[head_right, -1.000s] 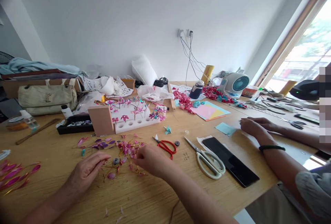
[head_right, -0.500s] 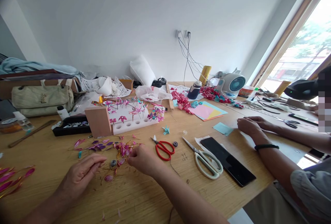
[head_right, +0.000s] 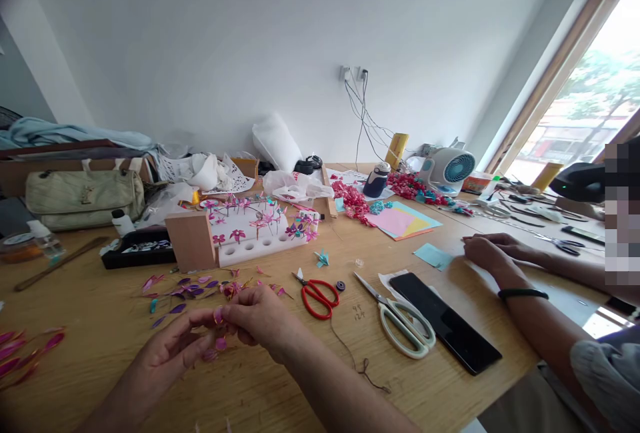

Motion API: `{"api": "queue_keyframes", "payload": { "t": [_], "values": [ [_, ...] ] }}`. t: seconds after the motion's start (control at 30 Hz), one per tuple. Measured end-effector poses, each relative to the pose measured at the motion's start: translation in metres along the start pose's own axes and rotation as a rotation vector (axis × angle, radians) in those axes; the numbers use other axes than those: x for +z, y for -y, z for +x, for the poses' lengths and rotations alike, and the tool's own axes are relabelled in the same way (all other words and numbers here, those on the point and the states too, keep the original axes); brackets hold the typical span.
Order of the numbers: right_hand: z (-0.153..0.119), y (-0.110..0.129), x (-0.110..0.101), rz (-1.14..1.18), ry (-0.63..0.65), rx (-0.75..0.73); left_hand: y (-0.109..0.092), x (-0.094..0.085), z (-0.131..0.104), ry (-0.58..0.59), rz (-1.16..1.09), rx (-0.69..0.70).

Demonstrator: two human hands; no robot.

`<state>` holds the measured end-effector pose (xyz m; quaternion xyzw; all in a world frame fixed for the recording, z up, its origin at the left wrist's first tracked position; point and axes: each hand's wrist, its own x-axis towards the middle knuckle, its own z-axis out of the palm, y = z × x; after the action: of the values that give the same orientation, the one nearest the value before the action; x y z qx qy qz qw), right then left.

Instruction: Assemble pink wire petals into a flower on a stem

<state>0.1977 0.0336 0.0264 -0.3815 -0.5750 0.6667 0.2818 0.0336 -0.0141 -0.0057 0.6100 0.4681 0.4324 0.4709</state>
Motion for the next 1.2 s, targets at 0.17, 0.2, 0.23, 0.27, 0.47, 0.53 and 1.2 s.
{"api": "queue_keyframes", "payload": {
  "t": [0.17, 0.2, 0.23, 0.27, 0.47, 0.53, 1.2],
  "values": [
    [0.005, 0.0, 0.012, 0.073, 0.01, -0.033, 0.018, -0.001, 0.007, -0.005, -0.158, -0.019],
    [0.006, 0.0, 0.013, 0.087, 0.018, -0.037, 0.02, -0.001, 0.008, 0.001, -0.229, -0.021],
    [0.007, 0.0, 0.014, 0.102, 0.029, -0.042, 0.021, 0.0, 0.009, 0.006, -0.292, -0.028],
    [0.008, 0.0, 0.015, 0.119, 0.037, -0.049, 0.021, 0.0, 0.01, 0.006, -0.336, -0.038],
    [0.013, -0.006, 0.007, 0.25, 0.029, -0.099, 0.02, -0.003, 0.013, -0.01, -0.265, -0.057],
    [0.014, -0.01, 0.003, 0.292, 0.036, -0.094, 0.02, -0.004, 0.013, -0.044, -0.217, -0.07],
    [0.013, -0.028, 0.007, 0.43, 0.138, -0.019, 0.003, -0.012, 0.004, 0.044, 0.157, 0.082]
  ]
}}
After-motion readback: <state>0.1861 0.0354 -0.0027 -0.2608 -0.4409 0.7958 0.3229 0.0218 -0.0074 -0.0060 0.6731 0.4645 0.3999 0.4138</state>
